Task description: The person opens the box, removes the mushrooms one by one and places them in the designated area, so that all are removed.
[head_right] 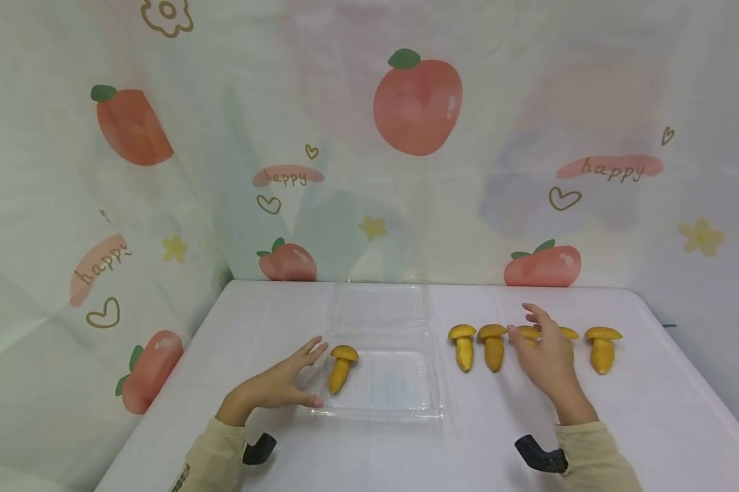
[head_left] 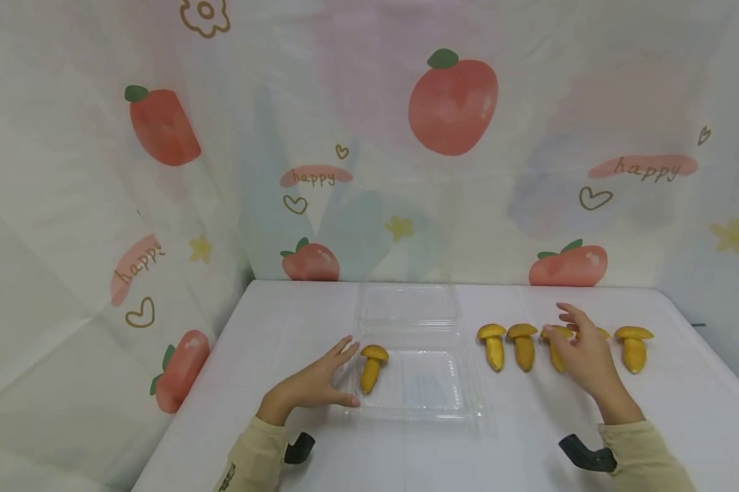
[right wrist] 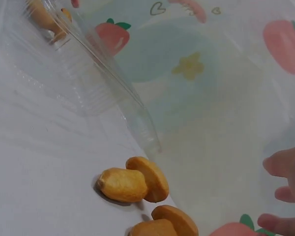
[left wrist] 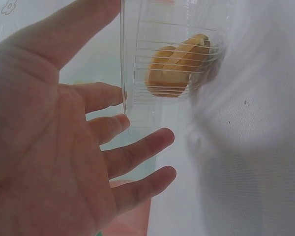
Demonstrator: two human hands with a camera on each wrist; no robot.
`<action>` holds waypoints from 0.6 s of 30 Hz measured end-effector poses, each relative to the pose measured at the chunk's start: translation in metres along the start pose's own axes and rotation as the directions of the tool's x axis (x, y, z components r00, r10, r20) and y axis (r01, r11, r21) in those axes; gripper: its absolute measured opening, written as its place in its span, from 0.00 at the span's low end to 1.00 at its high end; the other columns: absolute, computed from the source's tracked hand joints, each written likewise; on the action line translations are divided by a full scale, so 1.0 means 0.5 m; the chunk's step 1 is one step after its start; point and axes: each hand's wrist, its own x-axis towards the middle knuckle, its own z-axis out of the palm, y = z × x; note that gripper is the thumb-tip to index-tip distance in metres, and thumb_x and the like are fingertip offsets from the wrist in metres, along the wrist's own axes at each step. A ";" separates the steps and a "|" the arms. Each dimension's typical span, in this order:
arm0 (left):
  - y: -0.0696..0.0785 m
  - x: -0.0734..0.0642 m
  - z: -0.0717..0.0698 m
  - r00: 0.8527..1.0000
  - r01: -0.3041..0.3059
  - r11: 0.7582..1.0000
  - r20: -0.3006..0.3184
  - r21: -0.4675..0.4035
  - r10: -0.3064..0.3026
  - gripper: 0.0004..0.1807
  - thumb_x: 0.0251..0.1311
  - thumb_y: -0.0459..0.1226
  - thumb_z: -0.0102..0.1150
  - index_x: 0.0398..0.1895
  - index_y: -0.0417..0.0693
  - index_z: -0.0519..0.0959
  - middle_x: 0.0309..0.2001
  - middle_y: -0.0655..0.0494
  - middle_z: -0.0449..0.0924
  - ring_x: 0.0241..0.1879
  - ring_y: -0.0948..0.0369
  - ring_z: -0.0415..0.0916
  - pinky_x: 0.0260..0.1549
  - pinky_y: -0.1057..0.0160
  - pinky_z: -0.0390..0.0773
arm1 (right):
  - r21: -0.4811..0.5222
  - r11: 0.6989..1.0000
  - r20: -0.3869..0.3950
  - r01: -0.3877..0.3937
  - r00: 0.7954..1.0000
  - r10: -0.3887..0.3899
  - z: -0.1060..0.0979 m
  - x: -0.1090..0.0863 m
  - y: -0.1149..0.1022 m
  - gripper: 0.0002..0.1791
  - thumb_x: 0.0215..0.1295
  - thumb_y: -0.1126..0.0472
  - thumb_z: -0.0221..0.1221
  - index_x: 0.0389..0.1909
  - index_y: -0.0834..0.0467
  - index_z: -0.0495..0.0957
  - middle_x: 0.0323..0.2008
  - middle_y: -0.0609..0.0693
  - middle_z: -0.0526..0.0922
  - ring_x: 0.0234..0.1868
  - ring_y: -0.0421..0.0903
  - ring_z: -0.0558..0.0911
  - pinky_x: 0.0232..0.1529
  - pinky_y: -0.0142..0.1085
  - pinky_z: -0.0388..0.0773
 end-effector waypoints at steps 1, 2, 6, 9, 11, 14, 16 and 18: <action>0.000 0.000 0.000 1.000 -0.002 1.000 -0.001 -0.001 0.002 0.58 0.55 0.50 0.74 0.82 0.46 0.48 0.83 0.45 0.37 0.81 0.42 0.43 0.74 0.35 0.57 | 0.001 1.000 0.003 0.007 1.000 -0.007 0.003 -0.001 -0.004 0.34 0.77 0.55 0.53 0.75 0.68 0.56 0.64 0.77 0.68 0.62 0.74 0.68 0.57 0.68 0.70; 0.000 0.000 0.001 1.000 -0.002 1.000 -0.001 -0.001 0.002 0.58 0.55 0.50 0.75 0.82 0.46 0.48 0.83 0.44 0.37 0.81 0.42 0.43 0.74 0.35 0.57 | 0.004 1.000 0.006 0.010 1.000 -0.010 0.005 -0.003 -0.009 0.34 0.77 0.55 0.53 0.75 0.68 0.57 0.64 0.77 0.68 0.62 0.74 0.68 0.57 0.68 0.70; 0.001 -0.001 0.001 1.000 -0.006 1.000 -0.001 -0.002 0.006 0.58 0.55 0.49 0.75 0.82 0.44 0.48 0.83 0.43 0.37 0.81 0.41 0.44 0.73 0.35 0.57 | -0.010 1.000 0.012 0.028 1.000 -0.028 0.014 -0.013 -0.033 0.33 0.77 0.55 0.54 0.74 0.66 0.58 0.64 0.76 0.69 0.62 0.72 0.69 0.57 0.68 0.71; 0.001 -0.001 0.001 1.000 -0.007 1.000 0.002 -0.002 0.007 0.58 0.56 0.48 0.74 0.82 0.44 0.48 0.83 0.43 0.37 0.81 0.41 0.44 0.73 0.35 0.57 | -0.024 0.998 0.022 0.056 0.998 -0.055 0.021 -0.020 -0.050 0.32 0.77 0.55 0.54 0.74 0.66 0.60 0.63 0.75 0.70 0.60 0.71 0.71 0.56 0.67 0.74; 0.001 0.000 0.001 1.000 -0.006 1.000 0.001 -0.001 0.006 0.58 0.56 0.48 0.74 0.82 0.44 0.48 0.83 0.43 0.37 0.81 0.41 0.44 0.73 0.35 0.57 | -0.016 0.997 0.036 0.082 0.996 -0.081 0.027 -0.023 -0.059 0.31 0.77 0.56 0.54 0.74 0.66 0.60 0.63 0.75 0.71 0.60 0.71 0.71 0.56 0.67 0.74; 0.001 0.001 0.001 1.000 -0.004 1.000 0.001 -0.005 0.004 0.58 0.56 0.48 0.74 0.82 0.45 0.48 0.83 0.44 0.37 0.81 0.41 0.44 0.74 0.35 0.57 | -0.006 0.992 0.054 0.122 0.991 -0.122 0.041 -0.028 -0.069 0.31 0.76 0.57 0.55 0.73 0.67 0.61 0.62 0.74 0.72 0.60 0.71 0.71 0.56 0.68 0.74; 0.001 0.002 0.001 1.000 -0.001 1.000 0.000 -0.003 0.001 0.58 0.56 0.48 0.74 0.82 0.45 0.48 0.83 0.44 0.37 0.81 0.41 0.44 0.74 0.35 0.57 | 0.003 0.990 0.071 0.139 0.988 -0.138 0.051 -0.032 -0.076 0.31 0.75 0.58 0.56 0.72 0.67 0.61 0.61 0.74 0.72 0.61 0.71 0.71 0.56 0.67 0.73; 0.001 0.003 0.001 1.000 0.000 1.000 0.000 -0.006 0.000 0.58 0.56 0.48 0.74 0.82 0.45 0.48 0.83 0.44 0.37 0.81 0.42 0.43 0.74 0.35 0.57 | 0.009 0.989 0.089 0.149 0.985 -0.149 0.061 -0.037 -0.084 0.31 0.75 0.58 0.57 0.72 0.66 0.62 0.60 0.73 0.73 0.61 0.70 0.72 0.56 0.68 0.72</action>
